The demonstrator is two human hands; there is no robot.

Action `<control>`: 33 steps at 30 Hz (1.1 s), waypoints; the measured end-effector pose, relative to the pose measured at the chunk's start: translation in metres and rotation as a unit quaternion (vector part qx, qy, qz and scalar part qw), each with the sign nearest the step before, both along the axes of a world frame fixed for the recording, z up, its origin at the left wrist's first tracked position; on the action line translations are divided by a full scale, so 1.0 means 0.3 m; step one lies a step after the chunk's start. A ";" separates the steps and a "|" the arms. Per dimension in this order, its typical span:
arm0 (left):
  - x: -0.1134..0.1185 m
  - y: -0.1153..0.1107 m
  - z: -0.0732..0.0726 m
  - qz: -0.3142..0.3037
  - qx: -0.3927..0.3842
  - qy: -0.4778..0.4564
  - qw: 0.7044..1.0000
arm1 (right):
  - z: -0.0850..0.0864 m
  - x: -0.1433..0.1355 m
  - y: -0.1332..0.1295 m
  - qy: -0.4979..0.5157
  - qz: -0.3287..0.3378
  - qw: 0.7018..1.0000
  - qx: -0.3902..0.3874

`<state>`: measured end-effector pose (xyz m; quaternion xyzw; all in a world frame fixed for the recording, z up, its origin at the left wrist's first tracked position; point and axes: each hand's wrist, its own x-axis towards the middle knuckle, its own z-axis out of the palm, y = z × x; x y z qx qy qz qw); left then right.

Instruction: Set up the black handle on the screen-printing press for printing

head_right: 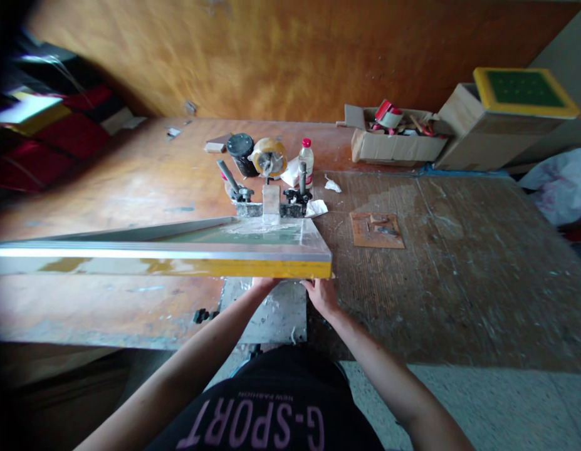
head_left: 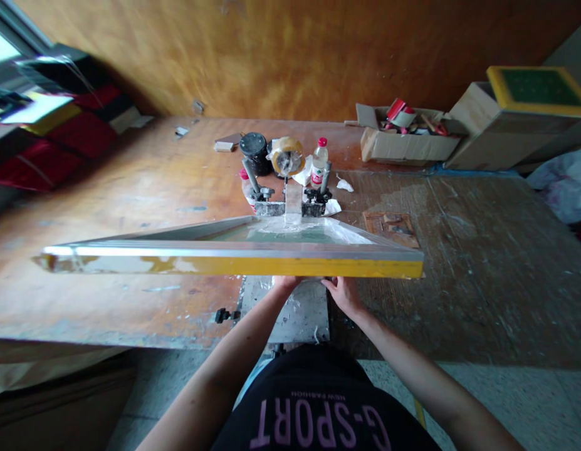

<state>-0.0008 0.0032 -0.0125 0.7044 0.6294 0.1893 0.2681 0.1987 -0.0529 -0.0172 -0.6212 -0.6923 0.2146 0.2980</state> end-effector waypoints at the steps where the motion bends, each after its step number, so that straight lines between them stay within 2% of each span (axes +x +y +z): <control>1: 0.004 -0.001 0.012 0.000 0.006 0.012 1.000 | 0.007 -0.002 -0.003 -0.021 -0.005 1.000 0.004; 3: 0.014 -0.002 0.034 0.000 0.015 0.041 0.999 | 0.039 -0.007 -0.007 -0.062 0.016 0.998 0.004; 6: 0.027 -0.003 0.052 0.007 0.011 0.089 0.996 | 0.115 -0.023 -0.011 -0.153 0.085 0.984 0.021; 9: 0.027 -0.008 0.050 0.008 0.010 0.117 0.993 | 0.193 -0.061 -0.025 -0.242 0.129 0.961 0.020; 11: 0.026 -0.013 0.045 0.007 0.014 0.123 0.992 | 0.231 -0.096 -0.048 -0.261 0.149 0.954 0.005; 15: 0.027 -0.017 0.050 0.019 0.016 0.121 0.992 | 0.278 -0.162 -0.125 -0.286 0.207 0.936 -0.005; 19: 0.032 -0.018 0.076 0.024 0.037 0.118 0.992 | 0.319 -0.182 -0.186 -0.323 0.237 0.916 0.021; 22: 0.033 -0.021 0.092 0.025 0.066 0.115 0.991 | 0.352 -0.168 -0.204 -0.335 0.256 0.906 0.040; 25: 0.029 -0.023 0.100 0.009 0.080 0.113 0.990 | 0.381 -0.162 -0.221 -0.316 0.269 0.909 0.038; 29: 0.021 -0.022 0.105 0.003 0.086 0.115 0.990 | 0.414 -0.201 -0.253 -0.257 0.323 0.909 0.062; 33: 0.014 -0.016 0.102 -0.007 0.114 0.072 0.991 | 0.453 -0.234 -0.266 -0.236 0.338 0.908 0.071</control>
